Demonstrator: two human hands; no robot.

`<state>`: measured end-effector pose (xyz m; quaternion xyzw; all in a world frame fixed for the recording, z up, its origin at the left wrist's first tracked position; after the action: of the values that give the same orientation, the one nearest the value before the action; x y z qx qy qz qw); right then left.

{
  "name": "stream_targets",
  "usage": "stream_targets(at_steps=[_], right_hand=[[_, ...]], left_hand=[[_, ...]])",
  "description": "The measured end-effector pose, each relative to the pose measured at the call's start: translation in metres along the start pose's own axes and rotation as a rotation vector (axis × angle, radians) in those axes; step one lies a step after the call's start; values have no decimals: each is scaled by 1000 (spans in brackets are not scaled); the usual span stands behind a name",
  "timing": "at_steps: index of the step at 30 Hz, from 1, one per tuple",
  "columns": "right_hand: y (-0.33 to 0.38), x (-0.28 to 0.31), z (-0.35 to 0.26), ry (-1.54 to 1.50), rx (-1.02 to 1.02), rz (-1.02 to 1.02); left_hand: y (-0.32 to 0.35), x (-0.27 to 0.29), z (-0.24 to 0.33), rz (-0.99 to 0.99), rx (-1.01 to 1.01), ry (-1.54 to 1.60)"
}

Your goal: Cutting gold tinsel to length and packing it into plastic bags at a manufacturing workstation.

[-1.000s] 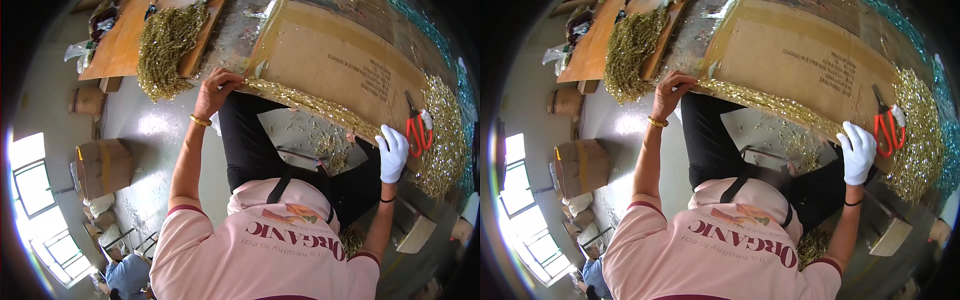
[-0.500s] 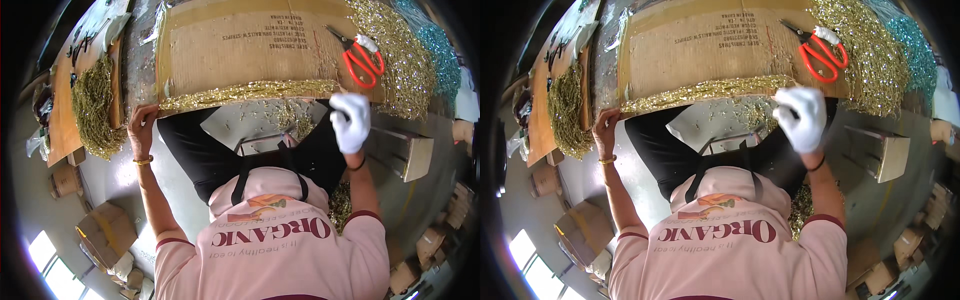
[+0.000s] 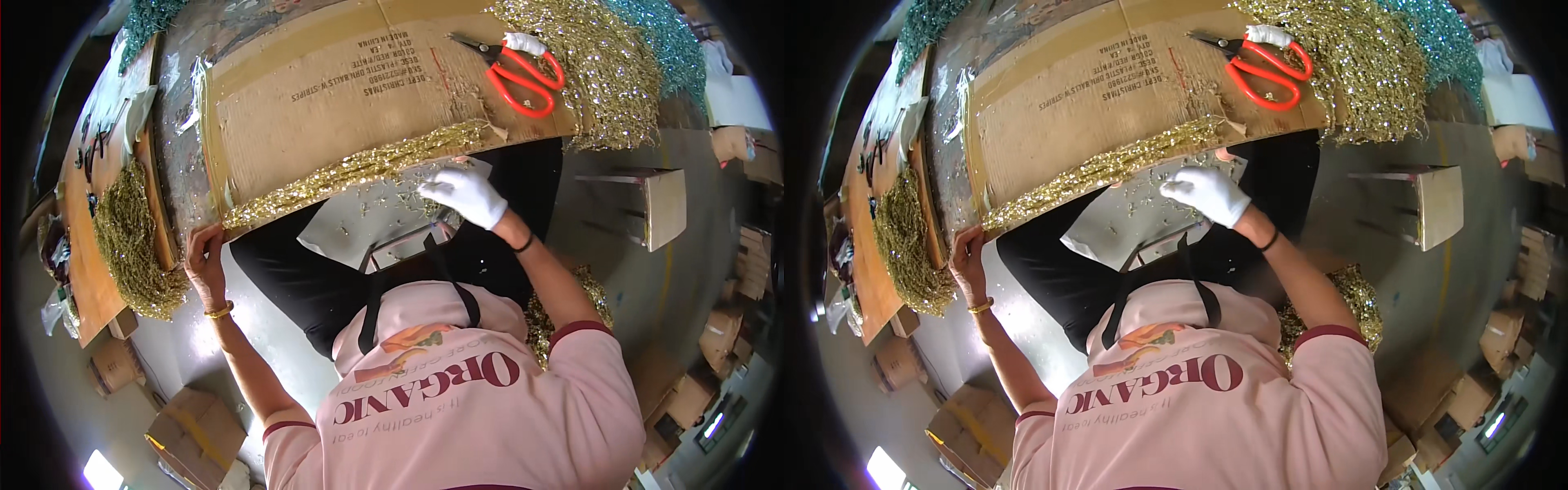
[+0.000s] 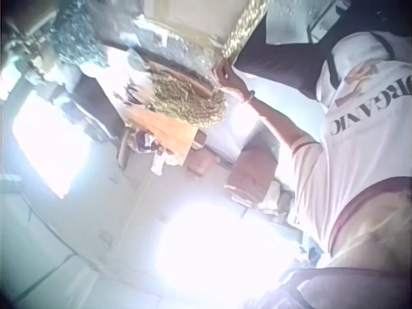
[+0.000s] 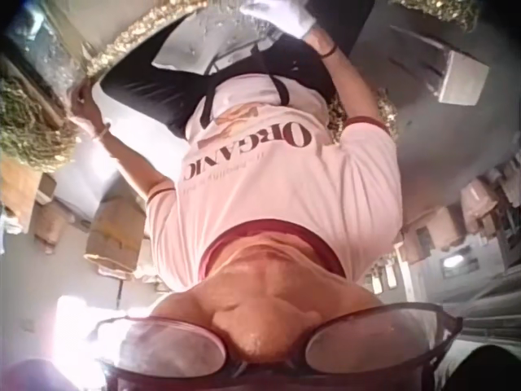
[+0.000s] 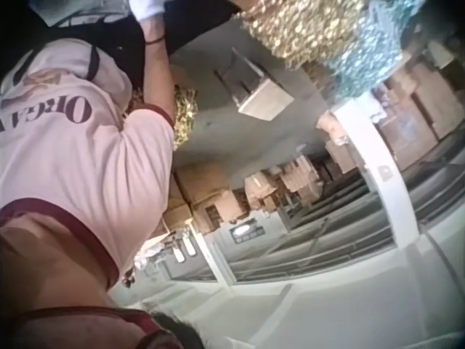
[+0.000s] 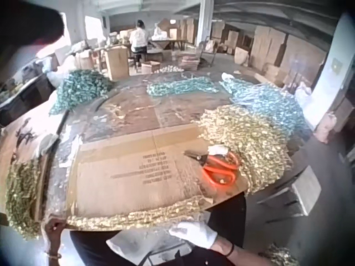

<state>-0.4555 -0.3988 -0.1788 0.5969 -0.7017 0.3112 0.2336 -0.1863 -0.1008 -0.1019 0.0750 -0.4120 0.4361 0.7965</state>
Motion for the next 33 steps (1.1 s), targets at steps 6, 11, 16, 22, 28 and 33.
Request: stream_targets(at_steps=[6,11,16,22,28,33], right_hand=[[4,94,-29,-16,-112,225],[-4,120,-45,388,47,529],[13,36,-35,-80,-244,354],[-48,-27,-32,-187,-159,219],[-37,-63,-6,-475,-230,-310],[3,31,-16,-516,-347,-167]], left_hand=[[0,0,0,-5,-5,1],[3,2,-12,-24,33,48],[-2,2,-7,1,10,-42],[-2,0,-3,-16,15,-45],[-3,-4,2,-36,-3,9],[2,3,1,4,-19,-14]])
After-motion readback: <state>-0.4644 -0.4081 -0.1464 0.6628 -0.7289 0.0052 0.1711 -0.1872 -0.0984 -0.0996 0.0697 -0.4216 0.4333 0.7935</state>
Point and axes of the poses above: each hand's wrist, its own y-axis away from the middle knuckle, its own x-axis out of the back of the hand, z = x × y, the point moved 6 cm from there along -y, towards the middle knuckle, and after that the axes turned 7 degrees about -y, right-handed, at the moved point
